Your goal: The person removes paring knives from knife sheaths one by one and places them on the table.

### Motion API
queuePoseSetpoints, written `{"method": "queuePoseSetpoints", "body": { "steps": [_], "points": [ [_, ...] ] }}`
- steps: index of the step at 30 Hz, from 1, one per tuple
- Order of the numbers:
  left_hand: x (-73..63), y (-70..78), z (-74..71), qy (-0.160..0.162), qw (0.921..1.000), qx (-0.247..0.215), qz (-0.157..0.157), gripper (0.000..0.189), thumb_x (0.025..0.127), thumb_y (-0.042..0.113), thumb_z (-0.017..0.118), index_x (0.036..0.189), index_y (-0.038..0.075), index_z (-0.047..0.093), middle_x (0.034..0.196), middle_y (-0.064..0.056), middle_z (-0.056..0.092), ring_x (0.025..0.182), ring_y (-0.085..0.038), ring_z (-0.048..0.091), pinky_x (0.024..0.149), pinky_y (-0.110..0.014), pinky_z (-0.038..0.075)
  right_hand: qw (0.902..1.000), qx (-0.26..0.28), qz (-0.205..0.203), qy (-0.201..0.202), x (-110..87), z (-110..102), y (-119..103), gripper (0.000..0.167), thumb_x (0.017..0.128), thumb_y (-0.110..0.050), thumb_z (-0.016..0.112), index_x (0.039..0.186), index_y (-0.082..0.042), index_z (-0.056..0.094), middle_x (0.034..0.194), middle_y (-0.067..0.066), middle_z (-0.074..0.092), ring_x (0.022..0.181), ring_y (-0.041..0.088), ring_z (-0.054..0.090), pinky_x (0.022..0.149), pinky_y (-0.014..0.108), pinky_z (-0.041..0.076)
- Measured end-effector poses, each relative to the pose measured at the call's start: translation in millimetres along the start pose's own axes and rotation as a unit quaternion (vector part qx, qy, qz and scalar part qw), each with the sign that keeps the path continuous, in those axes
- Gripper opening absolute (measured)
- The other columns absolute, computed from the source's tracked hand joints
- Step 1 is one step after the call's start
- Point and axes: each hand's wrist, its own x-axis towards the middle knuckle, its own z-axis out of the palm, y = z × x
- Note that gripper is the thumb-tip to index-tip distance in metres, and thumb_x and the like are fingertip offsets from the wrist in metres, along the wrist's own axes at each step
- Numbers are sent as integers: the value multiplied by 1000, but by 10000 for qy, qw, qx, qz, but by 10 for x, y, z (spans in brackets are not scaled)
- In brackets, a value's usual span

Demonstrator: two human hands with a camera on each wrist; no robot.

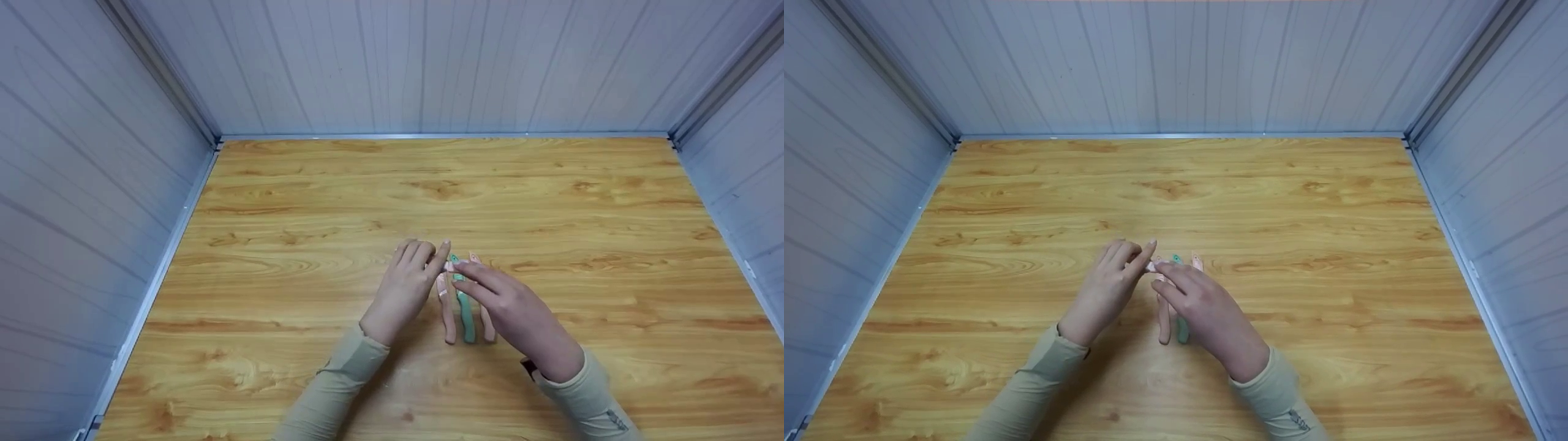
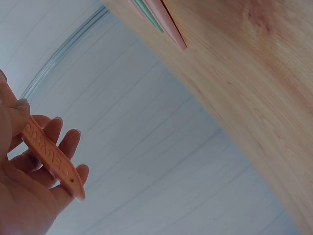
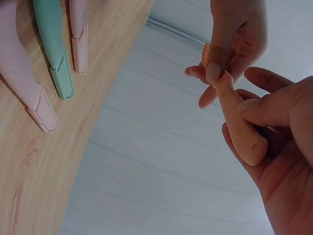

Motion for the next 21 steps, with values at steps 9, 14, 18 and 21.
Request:
{"method": "queuePoseSetpoints", "body": {
  "steps": [9, 14, 18, 21],
  "points": [
    [25, 35, -7, 255, 9990, -358, -84, 40, 97, 23, 54, 131, 3, 57, 94, -3, 50, 90, -19, 48, 85, -34, 40, 9999, -44, 165, 15, -25, -7, 44, 44, 77, 16, 66, 117, 1, 64, 130, 12, 55, 122, 25, 51, 99, 37, 43],
    [25, 51, -10, 369, 9978, -513, -179, 37, 95, 24, 56, 124, 1, 63, 93, -3, 51, 88, -19, 48, 83, -32, 41, 9993, 153, 341, 77, -24, -2, 59, 48, 74, 19, 68, 118, 0, 65, 128, 12, 57, 120, 25, 52, 100, 36, 42],
    [21, 61, -8, 438, 9970, -593, -239, 33, 93, 24, 61, 115, 0, 66, 93, -3, 53, 87, -19, 50, 78, -30, 43, 9987, 210, 420, 210, 1, 12, 65, 57, 70, 27, 67, 119, 0, 65, 123, 12, 59, 116, 27, 55, 99, 35, 43],
    [23, 67, -9, 453, 9971, -549, -280, 29, 92, 24, 62, 110, 1, 67, 93, -4, 53, 86, -19, 50, 76, -29, 44, 9982, 218, 491, 254, 28, 18, 74, 59, 69, 30, 65, 119, 0, 65, 120, 12, 61, 112, 26, 57, 97, 34, 45]
  ]
}}
